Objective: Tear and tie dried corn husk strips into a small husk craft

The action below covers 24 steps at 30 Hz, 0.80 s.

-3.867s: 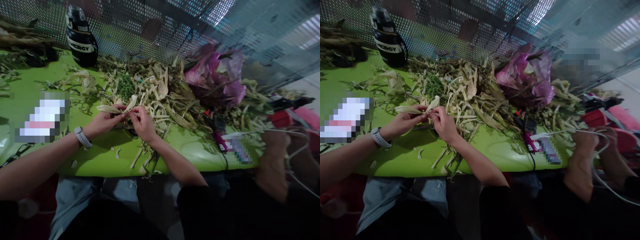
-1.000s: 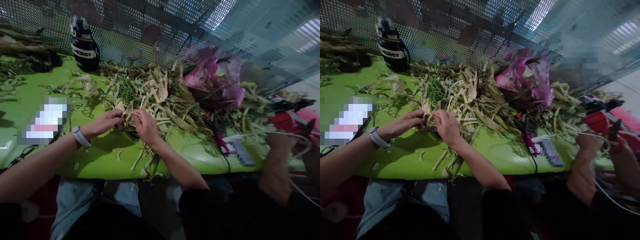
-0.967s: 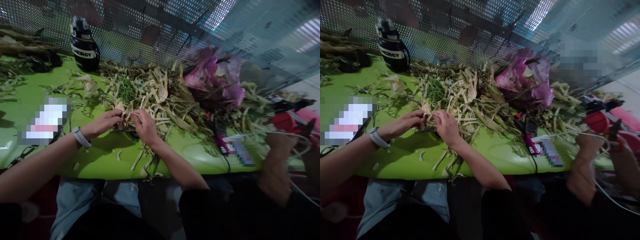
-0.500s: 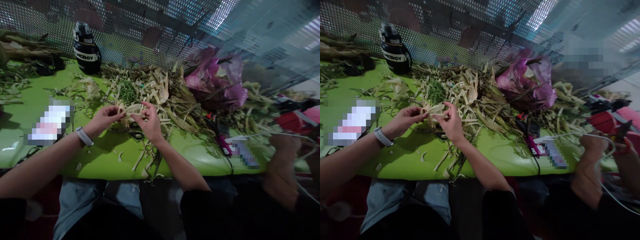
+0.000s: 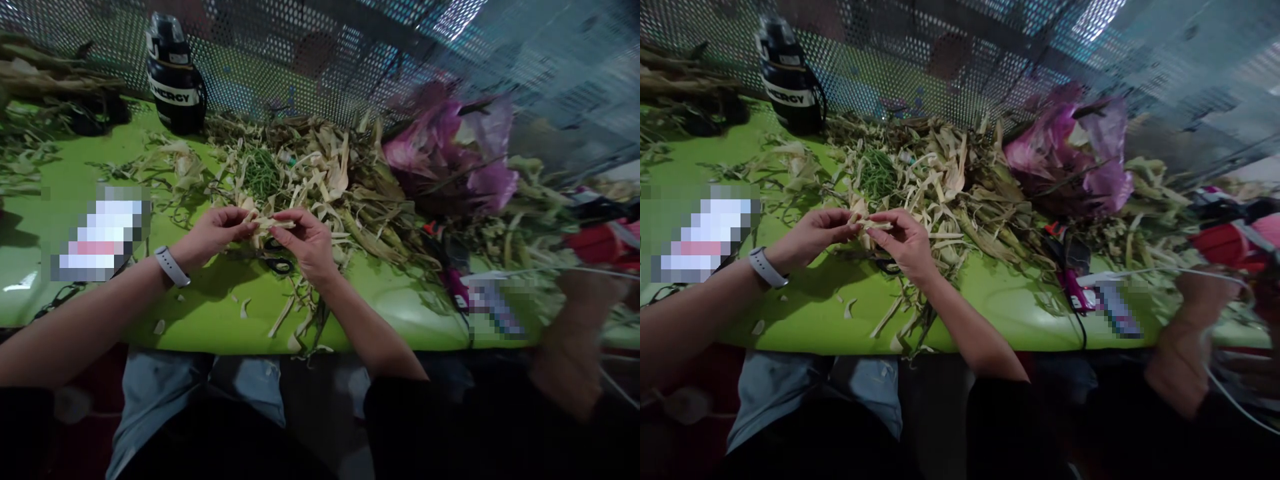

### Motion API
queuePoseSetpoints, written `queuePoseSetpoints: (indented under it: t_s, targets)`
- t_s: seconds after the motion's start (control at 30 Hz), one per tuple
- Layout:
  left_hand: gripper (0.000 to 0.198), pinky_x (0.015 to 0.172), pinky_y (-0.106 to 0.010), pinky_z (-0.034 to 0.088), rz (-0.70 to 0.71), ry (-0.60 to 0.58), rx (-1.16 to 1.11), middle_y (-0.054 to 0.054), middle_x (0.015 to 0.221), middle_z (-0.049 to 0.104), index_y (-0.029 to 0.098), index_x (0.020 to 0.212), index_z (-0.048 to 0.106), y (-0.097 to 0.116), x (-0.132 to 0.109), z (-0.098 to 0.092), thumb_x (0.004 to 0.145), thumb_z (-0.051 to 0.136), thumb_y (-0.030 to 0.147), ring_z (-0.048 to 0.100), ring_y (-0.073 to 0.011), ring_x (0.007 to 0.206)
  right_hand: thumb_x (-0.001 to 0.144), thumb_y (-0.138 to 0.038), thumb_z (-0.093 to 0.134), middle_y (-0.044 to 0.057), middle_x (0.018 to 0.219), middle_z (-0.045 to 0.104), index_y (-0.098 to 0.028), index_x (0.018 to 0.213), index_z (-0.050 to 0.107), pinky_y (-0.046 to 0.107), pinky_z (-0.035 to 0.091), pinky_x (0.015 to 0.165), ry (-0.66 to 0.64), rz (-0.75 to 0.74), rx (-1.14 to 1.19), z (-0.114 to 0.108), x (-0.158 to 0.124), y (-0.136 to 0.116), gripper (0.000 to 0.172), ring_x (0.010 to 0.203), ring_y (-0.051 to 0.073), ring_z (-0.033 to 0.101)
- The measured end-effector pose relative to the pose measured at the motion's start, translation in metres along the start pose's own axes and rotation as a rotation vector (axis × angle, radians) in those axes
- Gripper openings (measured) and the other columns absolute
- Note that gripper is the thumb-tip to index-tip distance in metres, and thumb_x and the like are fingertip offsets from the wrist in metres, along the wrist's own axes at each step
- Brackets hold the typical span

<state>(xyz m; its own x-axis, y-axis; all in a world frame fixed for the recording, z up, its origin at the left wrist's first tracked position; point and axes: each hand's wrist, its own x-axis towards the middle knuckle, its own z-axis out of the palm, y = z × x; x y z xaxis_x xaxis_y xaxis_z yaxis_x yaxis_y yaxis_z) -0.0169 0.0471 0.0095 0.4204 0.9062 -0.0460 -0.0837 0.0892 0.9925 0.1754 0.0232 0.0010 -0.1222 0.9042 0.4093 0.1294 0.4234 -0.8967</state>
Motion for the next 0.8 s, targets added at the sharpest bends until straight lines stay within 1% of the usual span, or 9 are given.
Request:
queuePoseSetpoints:
  t_s: [0.13,0.2,0.27,0.33,0.43,0.5,0.63,0.73,0.8]
  targets:
    - [0.035,0.066,-0.022,0.044,0.017,-0.039,-0.007,0.0,0.078,0.063,0.013,0.088,0.067,-0.0051,0.0006,0.0007,0.068,0.08,0.038,0.055,-0.0087,0.068,0.08,-0.035,0.072,0.001,0.096,0.059,-0.028,0.092,0.071,0.029,0.054,0.08,0.023,-0.105,0.011,0.0013,-0.0008,-0.0005,0.014,0.092,0.013,0.06]
    - [0.035,0.064,-0.022,0.044,0.029,-0.041,-0.004,0.0,0.076,0.062,0.013,0.085,0.065,-0.0076,0.0015,0.0005,0.066,0.081,0.037,0.055,-0.0085,0.067,0.08,-0.035,0.072,0.001,0.103,0.059,-0.03,0.091,0.073,0.029,0.055,0.078,0.023,-0.121,0.01,0.0021,-0.0022,-0.002,0.013,0.093,0.013,0.061]
    - [0.034,0.064,-0.023,0.044,0.033,-0.062,0.016,0.0,0.075,0.062,0.013,0.084,0.064,-0.0092,0.0022,0.0005,0.067,0.081,0.038,0.055,-0.0084,0.066,0.082,-0.039,0.069,0.001,0.104,0.061,-0.03,0.095,0.072,0.029,0.056,0.069,-0.01,-0.057,0.021,0.003,-0.0036,-0.0036,0.016,0.082,0.012,0.063]
    - [0.035,0.064,-0.024,0.045,0.02,-0.096,0.037,0.0,0.076,0.063,0.013,0.086,0.063,-0.01,0.0023,0.0008,0.068,0.079,0.039,0.057,-0.0091,0.066,0.084,-0.043,0.065,0.0,0.093,0.064,-0.03,0.106,0.067,0.028,0.055,0.059,-0.051,0.046,0.037,0.004,-0.0041,-0.0048,0.026,0.067,0.011,0.061]
    - [0.042,0.063,-0.025,0.047,0.016,-0.076,0.041,0.001,0.072,0.063,0.014,0.091,0.06,-0.0104,0.0019,0.0014,0.065,0.082,0.039,0.058,-0.0103,0.064,0.082,-0.047,0.067,-0.003,0.077,0.063,-0.029,0.119,0.056,0.026,0.054,0.056,-0.049,0.142,0.059,0.0052,-0.0029,-0.005,0.043,0.058,0.01,0.06]
    - [0.045,0.061,-0.025,0.047,0.031,-0.034,0.046,0.003,0.068,0.061,0.014,0.09,0.057,-0.01,0.0014,0.0014,0.062,0.084,0.038,0.058,-0.01,0.062,0.079,-0.047,0.07,-0.003,0.076,0.063,-0.026,0.112,0.056,0.026,0.054,0.058,-0.021,0.167,0.076,0.0055,-0.0019,-0.0038,0.042,0.058,0.01,0.06]
    - [0.044,0.06,-0.023,0.046,0.037,-0.015,0.047,0.001,0.068,0.062,0.013,0.085,0.056,-0.0081,0.0006,0.0006,0.061,0.084,0.038,0.059,-0.0098,0.062,0.079,-0.046,0.069,-0.001,0.077,0.064,-0.021,0.091,0.063,0.026,0.052,0.058,-0.047,0.156,-0.007,0.0039,-0.0021,0.0004,0.029,0.06,0.01,0.058]
    - [0.044,0.058,-0.022,0.045,0.027,0.014,0.066,0.002,0.067,0.062,0.013,0.085,0.056,-0.0074,0.0006,0.0001,0.061,0.084,0.038,0.058,-0.0092,0.061,0.082,-0.044,0.066,0.002,0.081,0.064,-0.02,0.092,0.067,0.027,0.051,0.061,-0.061,0.077,-0.126,0.003,-0.0034,0.0012,0.027,0.067,0.011,0.059]
    - [0.043,0.056,-0.021,0.045,0.033,0.033,0.079,0.002,0.066,0.061,0.013,0.085,0.057,-0.0075,0.0007,-0.0001,0.062,0.084,0.037,0.057,-0.0087,0.059,0.082,-0.043,0.066,0.001,0.081,0.062,-0.02,0.097,0.064,0.026,0.05,0.061,-0.07,0.079,-0.126,0.0036,-0.0038,0.0,0.028,0.068,0.011,0.058]
